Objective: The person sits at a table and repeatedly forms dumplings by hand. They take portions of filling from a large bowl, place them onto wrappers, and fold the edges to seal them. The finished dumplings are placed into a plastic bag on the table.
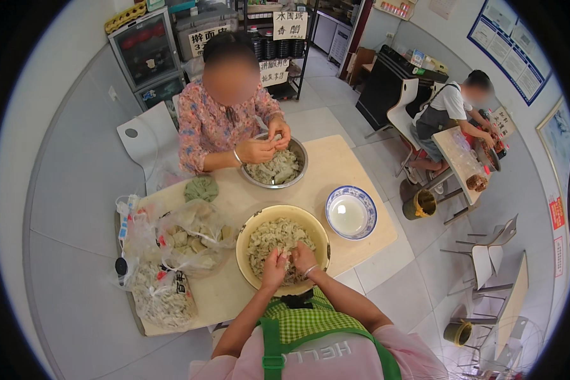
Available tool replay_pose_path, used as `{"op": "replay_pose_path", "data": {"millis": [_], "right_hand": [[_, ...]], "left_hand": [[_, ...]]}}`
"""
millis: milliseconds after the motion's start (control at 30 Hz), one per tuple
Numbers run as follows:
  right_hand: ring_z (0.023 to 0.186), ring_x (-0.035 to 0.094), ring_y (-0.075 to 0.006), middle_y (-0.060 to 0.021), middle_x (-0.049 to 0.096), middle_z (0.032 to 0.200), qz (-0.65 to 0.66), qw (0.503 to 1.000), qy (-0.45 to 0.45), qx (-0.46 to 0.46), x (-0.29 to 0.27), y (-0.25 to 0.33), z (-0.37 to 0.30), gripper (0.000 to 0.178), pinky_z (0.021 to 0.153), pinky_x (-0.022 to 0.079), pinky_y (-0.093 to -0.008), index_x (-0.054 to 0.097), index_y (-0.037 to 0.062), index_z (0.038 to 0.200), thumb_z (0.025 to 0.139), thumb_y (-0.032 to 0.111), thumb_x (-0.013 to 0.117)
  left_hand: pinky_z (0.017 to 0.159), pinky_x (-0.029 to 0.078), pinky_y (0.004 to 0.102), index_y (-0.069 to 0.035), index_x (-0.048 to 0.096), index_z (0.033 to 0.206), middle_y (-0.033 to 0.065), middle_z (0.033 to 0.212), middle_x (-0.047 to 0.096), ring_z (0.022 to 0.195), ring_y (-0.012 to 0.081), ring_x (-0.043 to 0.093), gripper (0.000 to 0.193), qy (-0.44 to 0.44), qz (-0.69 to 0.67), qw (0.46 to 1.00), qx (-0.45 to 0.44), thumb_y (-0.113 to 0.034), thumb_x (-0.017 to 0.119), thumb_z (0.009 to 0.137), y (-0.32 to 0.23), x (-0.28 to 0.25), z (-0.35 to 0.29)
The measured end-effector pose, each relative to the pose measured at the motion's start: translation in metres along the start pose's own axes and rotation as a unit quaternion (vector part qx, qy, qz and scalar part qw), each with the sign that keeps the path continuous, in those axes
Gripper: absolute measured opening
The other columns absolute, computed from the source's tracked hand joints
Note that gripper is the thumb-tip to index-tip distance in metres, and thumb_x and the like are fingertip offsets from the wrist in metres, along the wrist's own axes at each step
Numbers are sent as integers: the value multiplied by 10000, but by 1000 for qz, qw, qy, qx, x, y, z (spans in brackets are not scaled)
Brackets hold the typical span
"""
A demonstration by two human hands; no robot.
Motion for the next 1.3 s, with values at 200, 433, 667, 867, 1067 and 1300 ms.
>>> {"op": "replay_pose_path", "data": {"millis": [200,433,667,867,1067,1300], "right_hand": [[811,526,-411,-274,538,891,12,989,83,-120,-2,22,-10,435,726,416,-437,343,-4,1197,813,189,413],[825,520,-426,-296,516,967,-2,980,169,-109,8,37,-19,534,743,417,-439,209,-17,1287,831,193,392],[703,519,-433,-250,545,741,-12,992,85,-91,7,35,-13,182,623,407,-471,397,4,944,821,137,415],[735,534,-363,-237,534,783,21,999,30,-31,4,-14,4,236,658,409,-415,417,-12,972,795,143,434],[830,495,-317,-186,520,844,36,976,116,-179,9,20,-5,239,711,409,-366,477,-18,925,723,108,501],[751,579,-282,-134,603,793,17,995,16,-93,-5,29,-9,174,661,452,-367,607,78,832,696,183,577]], "left_hand": [[587,403,291,-2,474,911,83,698,521,624,150,489,368,1,24,995,-98,-365,418,890,24,-10,8],[545,390,311,-9,454,831,101,645,490,574,179,480,395,37,-6,995,-95,-393,396,895,-2,-2,0],[541,371,338,0,442,765,136,607,454,542,208,440,330,37,41,998,-21,-303,427,893,29,-1,10],[546,361,347,-4,443,787,135,641,459,568,217,438,338,5,29,999,-26,-322,411,897,8,-2,-1],[672,399,346,1,455,929,134,776,500,721,216,495,430,49,41,995,-74,-424,420,873,14,-7,7],[649,410,378,52,497,846,192,778,526,720,293,531,387,41,174,983,46,-317,382,870,11,-3,9]]}}
Point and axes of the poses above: each hand's wrist, its own z-axis towards the middle knuckle, its own x-axis out of the palm, y = z × x, the point moved 6 cm from there along z, towards the middle knuckle
